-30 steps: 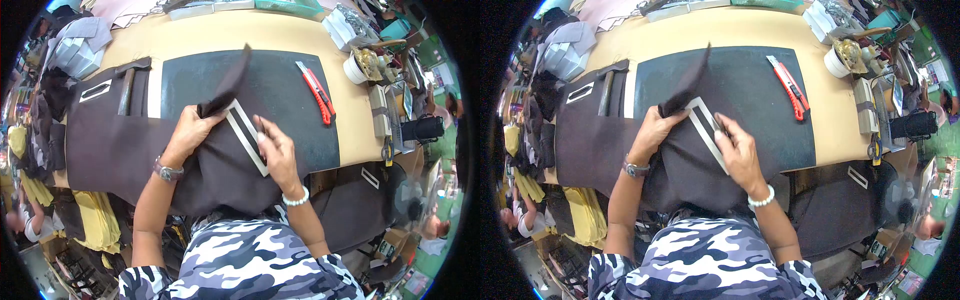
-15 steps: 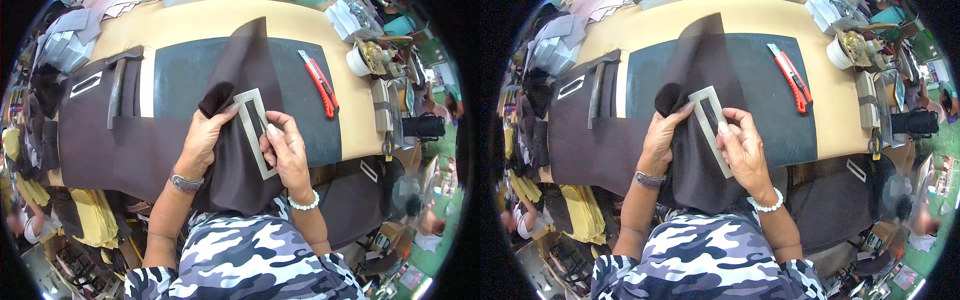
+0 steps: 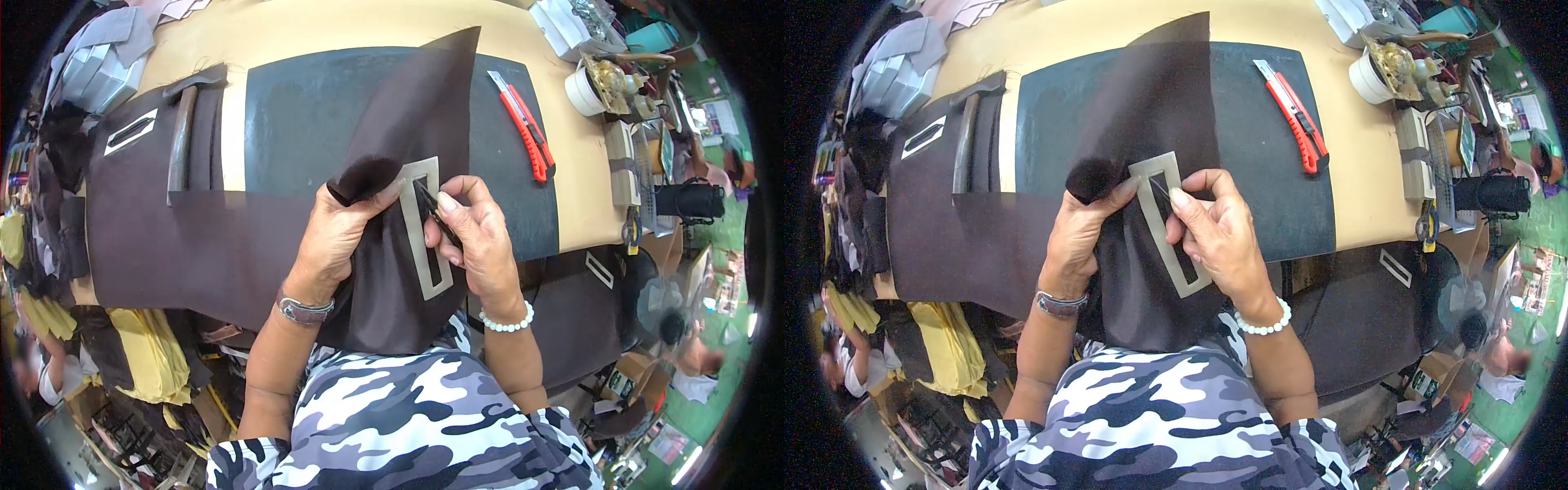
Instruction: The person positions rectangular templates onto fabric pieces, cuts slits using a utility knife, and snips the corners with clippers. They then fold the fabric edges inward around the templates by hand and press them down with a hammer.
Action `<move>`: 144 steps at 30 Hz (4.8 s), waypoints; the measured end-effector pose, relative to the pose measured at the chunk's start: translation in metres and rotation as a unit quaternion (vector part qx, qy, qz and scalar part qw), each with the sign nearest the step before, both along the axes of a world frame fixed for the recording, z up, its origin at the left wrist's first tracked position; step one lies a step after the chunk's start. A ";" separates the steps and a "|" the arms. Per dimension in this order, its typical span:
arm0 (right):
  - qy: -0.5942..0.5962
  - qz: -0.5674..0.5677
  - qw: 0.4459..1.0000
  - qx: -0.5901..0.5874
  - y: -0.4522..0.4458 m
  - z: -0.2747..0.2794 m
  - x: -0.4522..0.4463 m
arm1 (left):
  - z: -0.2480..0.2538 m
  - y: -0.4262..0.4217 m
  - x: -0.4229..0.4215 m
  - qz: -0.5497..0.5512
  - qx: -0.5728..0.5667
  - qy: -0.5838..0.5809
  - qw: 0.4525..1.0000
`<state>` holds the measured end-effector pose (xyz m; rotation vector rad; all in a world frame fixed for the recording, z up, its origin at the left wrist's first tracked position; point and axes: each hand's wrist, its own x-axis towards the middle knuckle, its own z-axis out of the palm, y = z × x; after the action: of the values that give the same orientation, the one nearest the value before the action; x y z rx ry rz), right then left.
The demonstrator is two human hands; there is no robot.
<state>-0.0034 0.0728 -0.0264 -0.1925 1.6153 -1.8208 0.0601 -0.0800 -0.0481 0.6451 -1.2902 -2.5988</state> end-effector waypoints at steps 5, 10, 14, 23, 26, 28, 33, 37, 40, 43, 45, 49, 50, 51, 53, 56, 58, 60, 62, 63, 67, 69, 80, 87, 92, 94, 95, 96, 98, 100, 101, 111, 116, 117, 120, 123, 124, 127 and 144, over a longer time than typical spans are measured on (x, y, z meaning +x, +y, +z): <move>-0.019 -0.005 1.000 -0.024 0.000 -0.002 0.000 | 0.000 -0.002 0.003 -0.009 -0.026 -0.005 1.000; -0.022 -0.002 1.000 -0.015 0.000 -0.002 -0.001 | 0.001 -0.002 0.003 -0.005 -0.004 -0.005 1.000; 0.057 -0.015 0.998 -0.005 -0.006 -0.012 0.002 | 0.008 -0.002 0.002 -0.007 0.043 -0.021 0.999; 0.141 -0.052 0.984 0.100 0.003 -0.005 0.039 | 0.002 0.030 -0.001 0.130 -0.027 -0.011 0.991; 0.118 -0.081 0.986 0.085 0.002 -0.008 0.043 | 0.001 0.037 0.002 0.147 -0.015 0.001 0.989; 0.119 -0.090 0.987 0.065 0.001 -0.011 0.043 | 0.003 0.040 0.003 0.151 -0.019 0.005 0.988; 0.077 -0.127 0.989 -0.027 -0.007 -0.012 0.042 | 0.003 0.041 0.007 0.146 -0.043 0.010 0.988; 0.034 -0.136 0.988 -0.072 -0.008 -0.010 0.041 | 0.008 0.043 0.008 0.143 -0.041 0.027 0.989; 0.016 -0.142 0.987 -0.069 -0.005 -0.008 0.041 | 0.011 0.043 0.008 0.131 -0.041 0.009 0.991; 0.042 -0.159 0.983 -0.080 -0.007 -0.011 0.040 | 0.016 0.040 0.005 0.118 -0.050 -0.006 0.992; 0.072 -0.170 0.978 -0.100 -0.009 -0.022 0.037 | 0.011 0.042 0.003 0.115 -0.039 0.010 0.993; -0.021 -0.146 0.986 -0.083 0.000 -0.013 0.030 | 0.003 0.034 -0.006 0.071 -0.015 0.004 0.997; -0.060 -0.139 0.985 -0.081 0.004 -0.008 0.029 | 0.006 0.032 -0.009 0.069 -0.012 -0.003 0.998; -0.045 -0.131 0.986 -0.090 0.009 -0.006 0.029 | 0.009 0.030 -0.011 0.066 -0.008 -0.012 0.998; -0.013 -0.116 0.988 -0.104 0.019 -0.001 0.027 | 0.013 0.027 -0.014 0.059 -0.002 -0.017 0.998; 0.334 -0.060 0.933 0.123 0.024 0.014 0.017 | 0.014 0.023 -0.014 0.038 -0.003 -0.003 0.999; 0.522 -0.010 0.831 0.195 0.025 0.018 0.002 | 0.014 0.022 -0.013 0.013 -0.004 0.014 1.000; 0.677 0.048 0.702 0.216 0.023 0.018 -0.014 | 0.012 0.022 -0.010 -0.010 -0.016 0.044 0.999; 0.720 0.047 0.669 0.177 0.017 0.019 -0.022 | 0.019 0.024 -0.008 -0.011 -0.054 0.032 0.998; 0.740 0.047 0.653 0.156 0.014 0.020 -0.026 | 0.019 0.023 -0.007 -0.025 -0.065 0.032 0.997; 0.708 0.054 0.690 0.141 0.006 0.023 -0.033 | 0.019 0.017 -0.003 -0.065 -0.076 0.056 0.993; 0.593 0.072 0.788 0.149 0.005 0.032 -0.032 | 0.016 0.011 -0.002 -0.089 -0.029 0.091 0.991; 0.275 -0.068 0.957 0.062 -0.002 0.015 -0.040 | 0.014 0.020 -0.006 -0.017 -0.017 0.037 0.999; 0.101 0.140 0.980 0.095 0.060 -0.011 -0.002 | 0.024 0.000 -0.007 0.094 -0.122 0.057 0.986; 0.261 0.034 0.962 0.073 0.045 0.006 0.004 | 0.039 -0.058 0.008 0.202 -0.687 -0.022 0.698; 0.372 0.087 0.917 0.112 0.029 0.021 0.004 | 0.079 -0.062 0.009 0.080 -0.822 0.027 0.563; 0.377 0.131 0.907 0.135 0.022 0.031 0.007 | 0.098 -0.060 0.008 -0.039 -0.819 0.071 0.568; 0.463 0.159 0.868 0.089 0.011 0.038 0.009 | 0.111 -0.058 0.005 -0.172 -0.826 0.109 0.526; 0.539 0.200 0.817 0.049 -0.001 0.047 0.012 | 0.124 -0.051 -0.004 -0.399 -0.775 0.141 0.470; 0.587 0.182 0.789 0.010 -0.003 0.052 0.013 | 0.135 -0.052 -0.020 -0.556 -0.717 0.136 0.398; 0.584 0.138 0.800 0.010 0.000 0.054 0.011 | 0.133 -0.067 -0.020 -0.541 -0.684 0.149 0.466; 0.215 -0.184 0.959 -0.014 0.042 -0.019 -0.021 | 0.280 -0.465 0.175 0.076 -0.829 -0.337 0.440; 0.172 -0.221 0.958 -0.065 0.037 -0.030 -0.022 | 0.186 -0.286 0.116 0.086 -0.515 -0.356 0.775; 0.162 -0.225 0.957 -0.085 0.037 -0.031 -0.023 | 0.160 -0.225 0.090 0.062 -0.471 -0.301 0.827; 0.133 -0.200 0.968 -0.071 0.035 -0.025 -0.022 | 0.085 -0.109 0.039 0.083 -0.380 -0.365 0.846; 0.145 -0.156 0.975 -0.060 0.031 0.003 -0.002 | 0.039 -0.021 0.002 -0.008 -0.088 -0.024 0.996; 0.130 -0.128 0.981 -0.073 0.031 0.011 0.007 | 0.025 -0.002 -0.005 -0.019 -0.029 0.008 0.999; 0.067 -0.069 0.991 -0.098 0.021 0.014 0.028 | 0.008 0.030 -0.009 -0.018 0.058 0.048 0.997; 0.044 -0.050 0.996 -0.065 0.014 -0.010 0.011 | 0.022 0.024 -0.018 0.090 -0.060 0.067 0.992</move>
<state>0.0079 0.0866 -0.0364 -0.2577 1.5932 -2.0213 0.0417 -0.0556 -0.0256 0.5303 -1.2724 -2.3566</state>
